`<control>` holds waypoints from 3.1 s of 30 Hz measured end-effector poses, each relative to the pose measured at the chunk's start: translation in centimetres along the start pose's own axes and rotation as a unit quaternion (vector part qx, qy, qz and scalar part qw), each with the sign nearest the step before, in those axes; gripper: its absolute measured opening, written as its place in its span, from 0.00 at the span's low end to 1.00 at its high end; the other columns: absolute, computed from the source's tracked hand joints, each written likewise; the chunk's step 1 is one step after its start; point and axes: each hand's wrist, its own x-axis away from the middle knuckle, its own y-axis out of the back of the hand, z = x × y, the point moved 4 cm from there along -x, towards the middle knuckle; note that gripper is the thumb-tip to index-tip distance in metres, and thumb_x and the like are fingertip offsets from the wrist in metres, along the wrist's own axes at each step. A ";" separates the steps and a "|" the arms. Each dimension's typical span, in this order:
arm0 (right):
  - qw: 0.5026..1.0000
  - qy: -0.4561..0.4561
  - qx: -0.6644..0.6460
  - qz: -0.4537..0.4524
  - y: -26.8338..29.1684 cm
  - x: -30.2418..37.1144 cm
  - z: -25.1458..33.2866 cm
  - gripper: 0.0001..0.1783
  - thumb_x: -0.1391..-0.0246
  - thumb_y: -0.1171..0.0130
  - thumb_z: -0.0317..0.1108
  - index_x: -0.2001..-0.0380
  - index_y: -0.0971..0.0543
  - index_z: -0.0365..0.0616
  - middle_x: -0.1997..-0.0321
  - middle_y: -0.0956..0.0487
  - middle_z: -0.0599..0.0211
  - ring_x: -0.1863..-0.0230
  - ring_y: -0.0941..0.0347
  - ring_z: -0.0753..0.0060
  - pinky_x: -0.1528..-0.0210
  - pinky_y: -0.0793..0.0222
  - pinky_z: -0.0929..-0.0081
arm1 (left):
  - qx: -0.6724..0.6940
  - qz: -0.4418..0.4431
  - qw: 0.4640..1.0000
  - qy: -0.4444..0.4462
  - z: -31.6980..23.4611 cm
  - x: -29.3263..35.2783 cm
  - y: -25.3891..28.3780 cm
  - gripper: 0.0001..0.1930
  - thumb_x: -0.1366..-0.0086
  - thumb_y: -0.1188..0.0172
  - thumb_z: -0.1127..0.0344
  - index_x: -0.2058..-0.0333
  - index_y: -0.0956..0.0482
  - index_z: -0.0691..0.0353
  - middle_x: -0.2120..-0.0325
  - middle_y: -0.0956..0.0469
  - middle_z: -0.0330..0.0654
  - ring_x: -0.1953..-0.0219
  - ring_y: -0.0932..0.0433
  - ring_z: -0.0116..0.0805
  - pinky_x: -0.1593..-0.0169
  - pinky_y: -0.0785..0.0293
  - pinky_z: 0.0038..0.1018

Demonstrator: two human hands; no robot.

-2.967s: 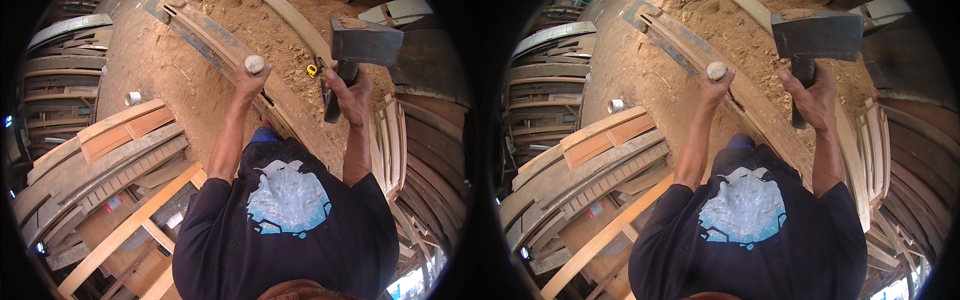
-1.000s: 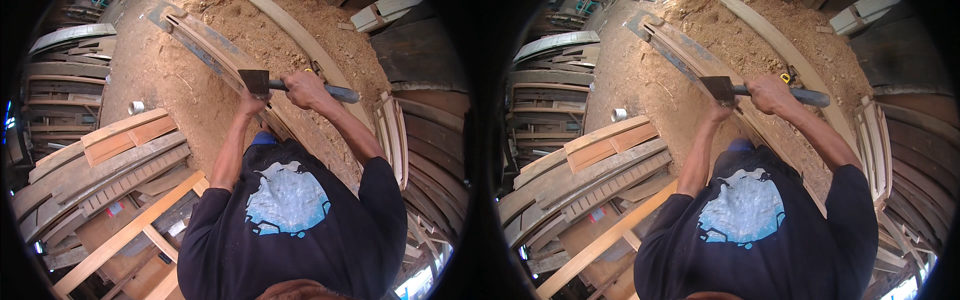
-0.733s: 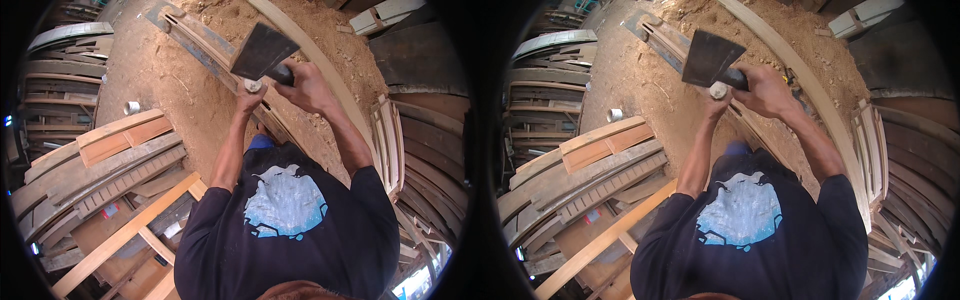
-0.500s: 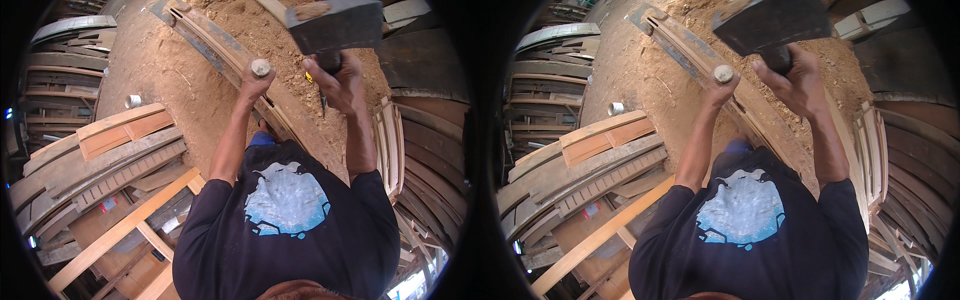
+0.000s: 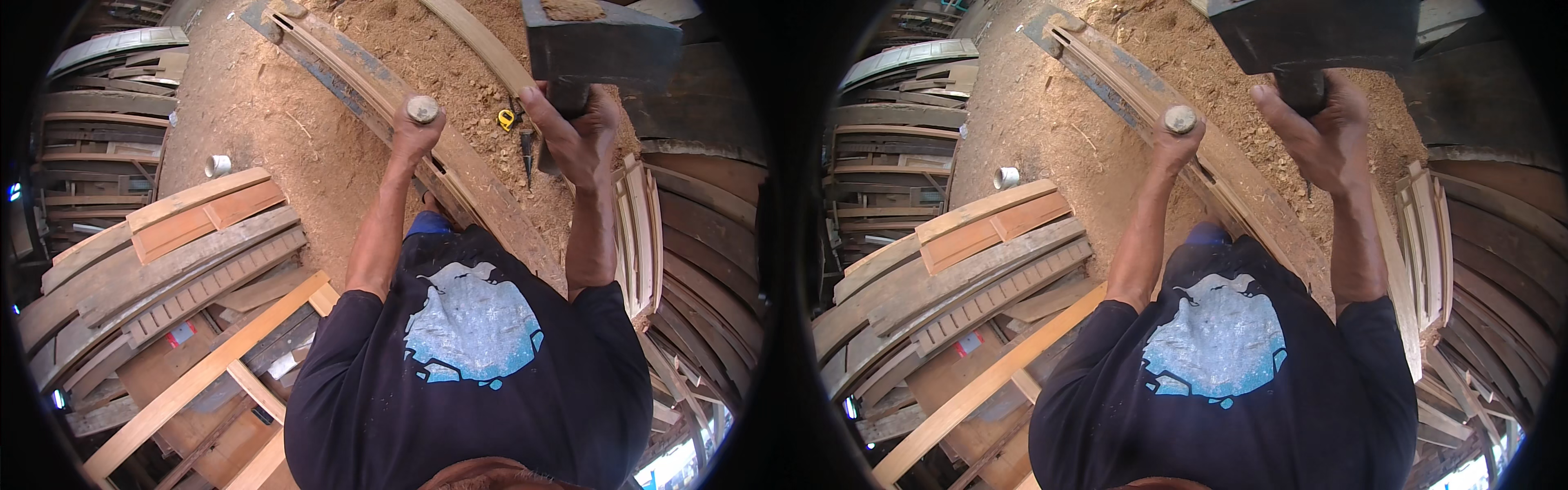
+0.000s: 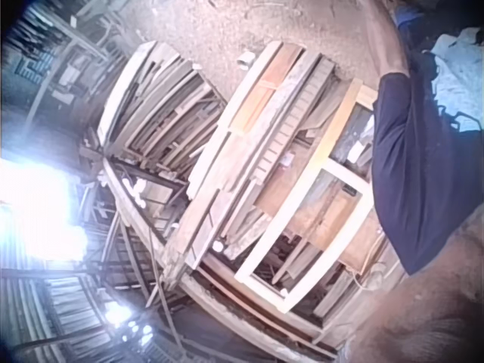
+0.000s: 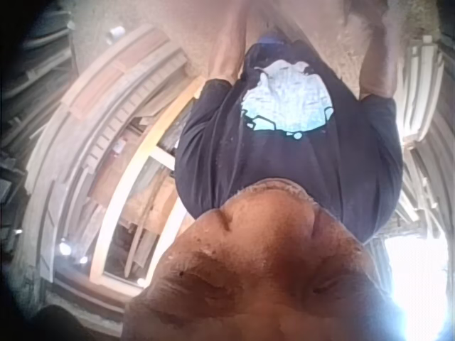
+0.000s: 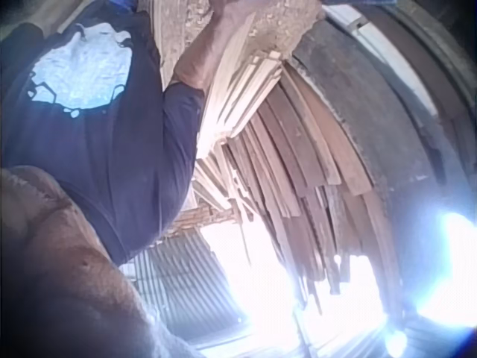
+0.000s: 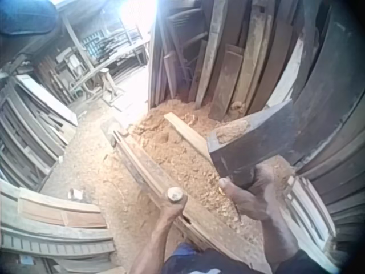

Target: The person uses a small axe to repeatedly strike a cylindrical wooden dowel placed on a long plank. They adjust the dowel's position and continue striking it to shape the wood.

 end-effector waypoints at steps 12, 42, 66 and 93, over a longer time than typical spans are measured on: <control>0.931 -0.039 0.326 0.159 -2.9 -0.6 -7.5 0.18 0.49 0.36 0.35 0.55 0.21 0.41 0.72 0.18 0.50 0.67 0.20 0.49 0.63 0.25 0.56 | -0.019 0.026 0.997 -0.070 -0.4 1.4 -2.1 0.10 0.43 0.31 0.73 0.65 0.23 0.62 0.71 0.21 0.34 0.69 0.24 0.22 0.63 0.25 0.24; 0.861 0.016 0.390 0.325 -8.2 1.6 -8.3 0.19 0.49 0.38 0.41 0.55 0.19 0.44 0.69 0.18 0.46 0.64 0.19 0.44 0.60 0.24 0.53 | -0.059 -0.028 0.984 -0.164 3.0 4.0 -0.4 0.15 0.44 0.29 0.69 0.58 0.19 0.62 0.67 0.18 0.39 0.63 0.20 0.25 0.58 0.23 0.27; 0.997 0.002 0.060 0.039 -1.9 0.2 -0.5 0.10 0.45 0.32 0.33 0.63 0.20 0.40 0.77 0.24 0.73 0.75 0.28 0.80 0.72 0.31 0.75 | -0.003 0.021 1.000 0.016 0.1 1.4 0.0 0.09 0.42 0.30 0.67 0.67 0.22 0.62 0.73 0.20 0.34 0.69 0.22 0.24 0.64 0.25 0.25; 0.999 0.026 -0.015 -0.012 -1.1 0.9 0.9 0.10 0.44 0.30 0.31 0.65 0.20 0.38 0.76 0.26 0.80 0.75 0.32 0.88 0.75 0.35 0.82 | 0.030 0.019 0.999 0.004 0.0 1.9 -0.6 0.10 0.42 0.30 0.72 0.68 0.24 0.60 0.76 0.25 0.29 0.72 0.26 0.19 0.67 0.28 0.21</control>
